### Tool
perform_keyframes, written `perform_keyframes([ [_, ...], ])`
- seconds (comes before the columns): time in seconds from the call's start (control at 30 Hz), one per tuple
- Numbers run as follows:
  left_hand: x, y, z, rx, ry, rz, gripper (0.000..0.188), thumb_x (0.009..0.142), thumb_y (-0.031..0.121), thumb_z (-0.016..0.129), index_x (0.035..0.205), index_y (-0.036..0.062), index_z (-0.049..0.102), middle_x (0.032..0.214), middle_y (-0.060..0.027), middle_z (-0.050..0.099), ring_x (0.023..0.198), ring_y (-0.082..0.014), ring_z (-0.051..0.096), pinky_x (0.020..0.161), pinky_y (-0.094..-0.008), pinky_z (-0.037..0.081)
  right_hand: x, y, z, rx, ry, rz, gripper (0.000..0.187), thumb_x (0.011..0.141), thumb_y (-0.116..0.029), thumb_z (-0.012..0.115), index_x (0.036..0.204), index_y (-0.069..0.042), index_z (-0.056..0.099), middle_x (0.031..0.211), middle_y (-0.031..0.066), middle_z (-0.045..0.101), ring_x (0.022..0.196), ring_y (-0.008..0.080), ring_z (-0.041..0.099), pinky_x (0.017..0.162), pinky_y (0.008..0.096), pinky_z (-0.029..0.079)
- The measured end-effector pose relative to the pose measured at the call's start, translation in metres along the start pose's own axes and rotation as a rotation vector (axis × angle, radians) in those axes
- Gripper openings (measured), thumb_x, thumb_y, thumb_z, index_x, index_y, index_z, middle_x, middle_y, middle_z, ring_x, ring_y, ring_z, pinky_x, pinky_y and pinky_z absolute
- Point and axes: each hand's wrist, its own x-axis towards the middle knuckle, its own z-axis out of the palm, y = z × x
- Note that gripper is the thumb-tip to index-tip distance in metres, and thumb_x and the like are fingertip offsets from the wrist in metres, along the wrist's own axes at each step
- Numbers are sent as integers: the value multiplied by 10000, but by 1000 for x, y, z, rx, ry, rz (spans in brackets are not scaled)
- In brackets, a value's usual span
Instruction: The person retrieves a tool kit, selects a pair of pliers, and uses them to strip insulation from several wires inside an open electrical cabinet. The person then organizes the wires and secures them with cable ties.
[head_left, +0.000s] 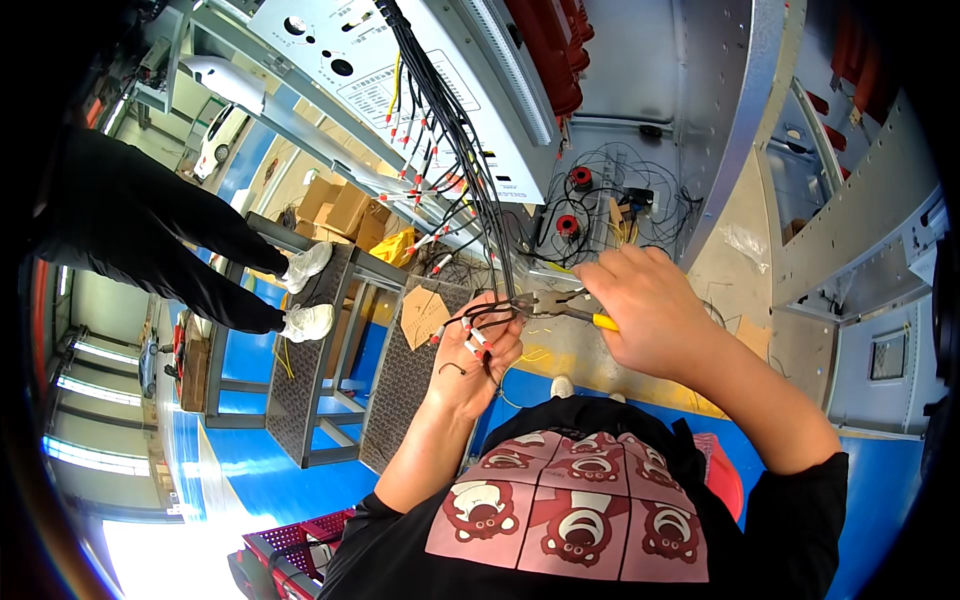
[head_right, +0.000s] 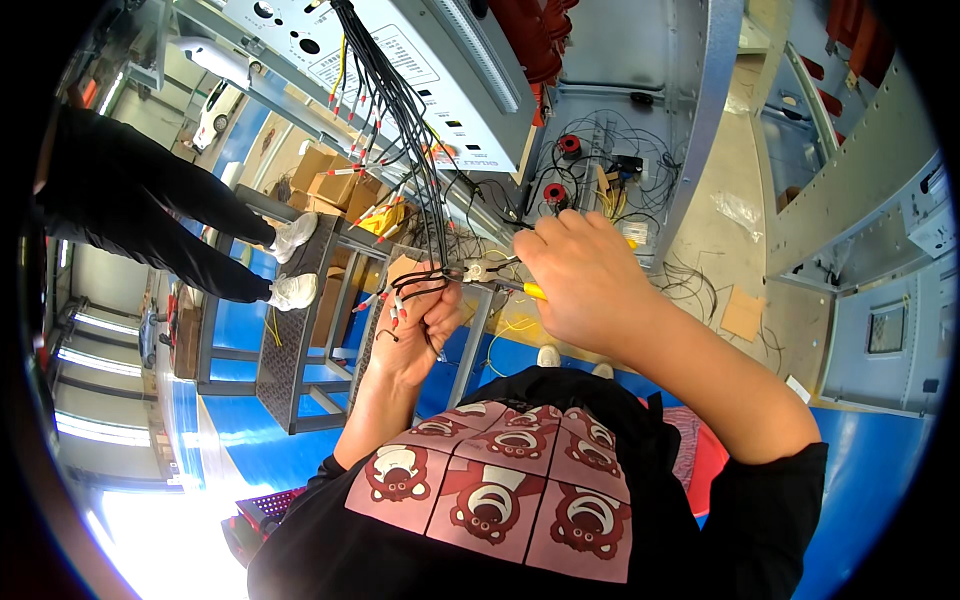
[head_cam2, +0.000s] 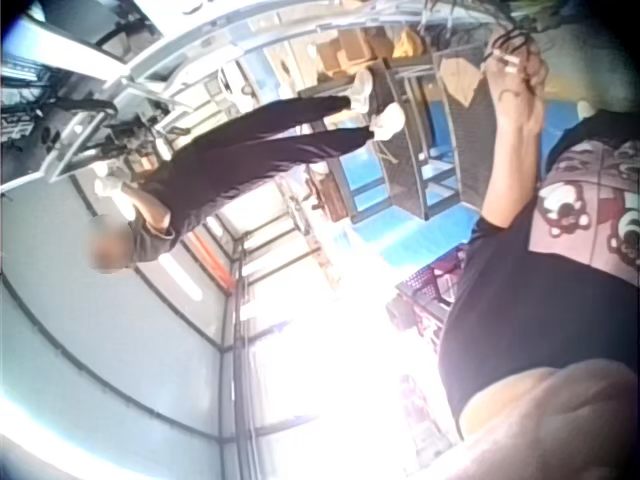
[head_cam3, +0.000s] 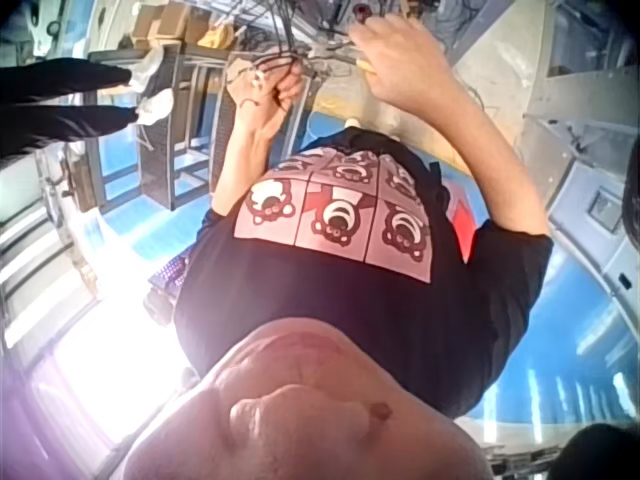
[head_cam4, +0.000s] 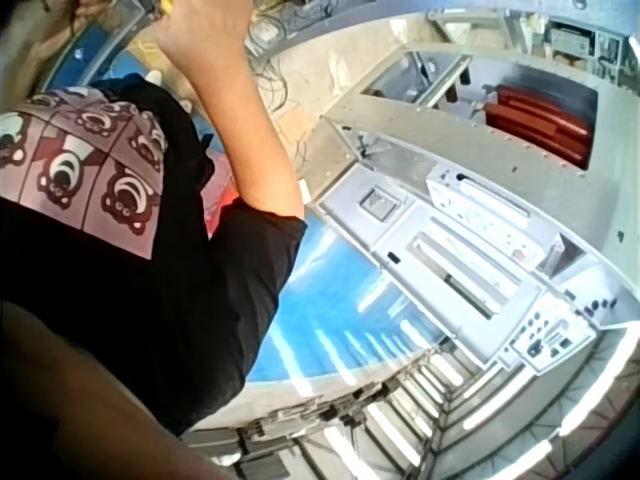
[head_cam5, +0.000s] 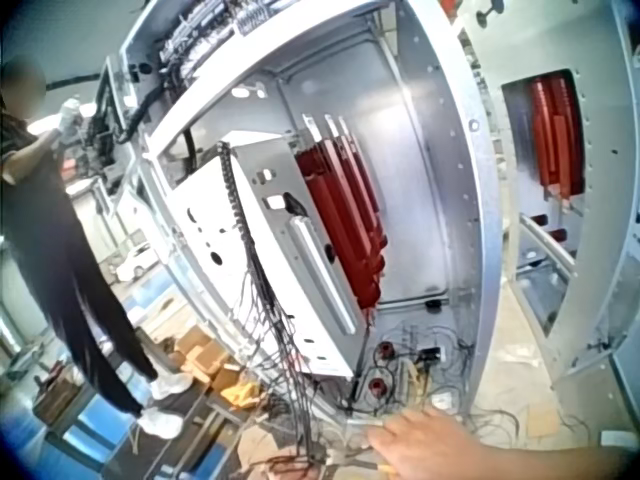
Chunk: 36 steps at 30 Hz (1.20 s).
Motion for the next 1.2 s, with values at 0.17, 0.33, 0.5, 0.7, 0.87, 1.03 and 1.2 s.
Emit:
perform_keyframes([
  [0.17, 1, -2, -1, 14, -13, 17, 361, 865, 87, 724, 1183, 27, 563, 963, -138, 607, 617, -66, 412, 554, -202, 356, -3, -3, -1, 42, -42, 44, 438, 685, -78, 663, 1108, -9, 574, 936, 124, 569, 941, 308, 545, 804, 402, 415],
  [0.33, -3, -7, -9, -80, -69, 38, 371, 890, 67, 690, 1231, 28, 549, 1008, -150, 625, 669, -94, 510, 596, -224, 442, -6, -4, 6, -24, 81, 1, 291, 668, -59, 637, 947, -4, 576, 861, 111, 561, 868, 302, 543, 751, 399, 414],
  [0.5, -6, -9, -17, 59, 139, 21, 402, 899, 99, 682, 1262, 30, 526, 1098, -150, 634, 868, -181, 633, 683, -268, 515, -5, -4, 6, -75, 12, -23, 230, 665, -46, 619, 887, -3, 580, 833, 119, 571, 834, 303, 556, 732, 399, 425],
  [0.7, -10, -10, -24, 99, 67, 73, 563, 854, 178, 748, 1333, 42, 485, 1183, -155, 623, 1048, -248, 621, 744, -294, 545, -3, 1, 14, -21, -51, -32, 217, 662, -54, 624, 872, -15, 581, 816, 116, 566, 828, 295, 563, 726, 402, 439],
  [0.87, -11, -5, -29, 317, 114, 39, 531, 930, 292, 662, 1345, 30, 460, 1241, -167, 617, 1145, -299, 624, 894, -388, 574, 1, 0, 7, -86, -11, -76, 340, 669, -49, 628, 1003, 11, 606, 873, 105, 560, 868, 287, 550, 744, 385, 426],
  [1.03, -15, -3, -33, 292, 67, 35, 571, 945, 351, 640, 1362, 15, 443, 1243, -178, 618, 1161, -306, 616, 924, -417, 564, 4, -2, -2, -49, -97, -23, 625, 666, -30, 656, 1278, 37, 547, 983, 126, 554, 966, 296, 526, 839, 393, 415],
  [1.2, -12, 5, -40, 217, -42, -8, 629, 907, 315, 698, 1382, 8, 423, 1254, -188, 609, 1188, -320, 601, 952, -425, 554, 4, 2, 6, -25, -24, -79, 305, 690, -53, 626, 988, 11, 617, 864, 108, 583, 874, 294, 565, 758, 389, 428],
])
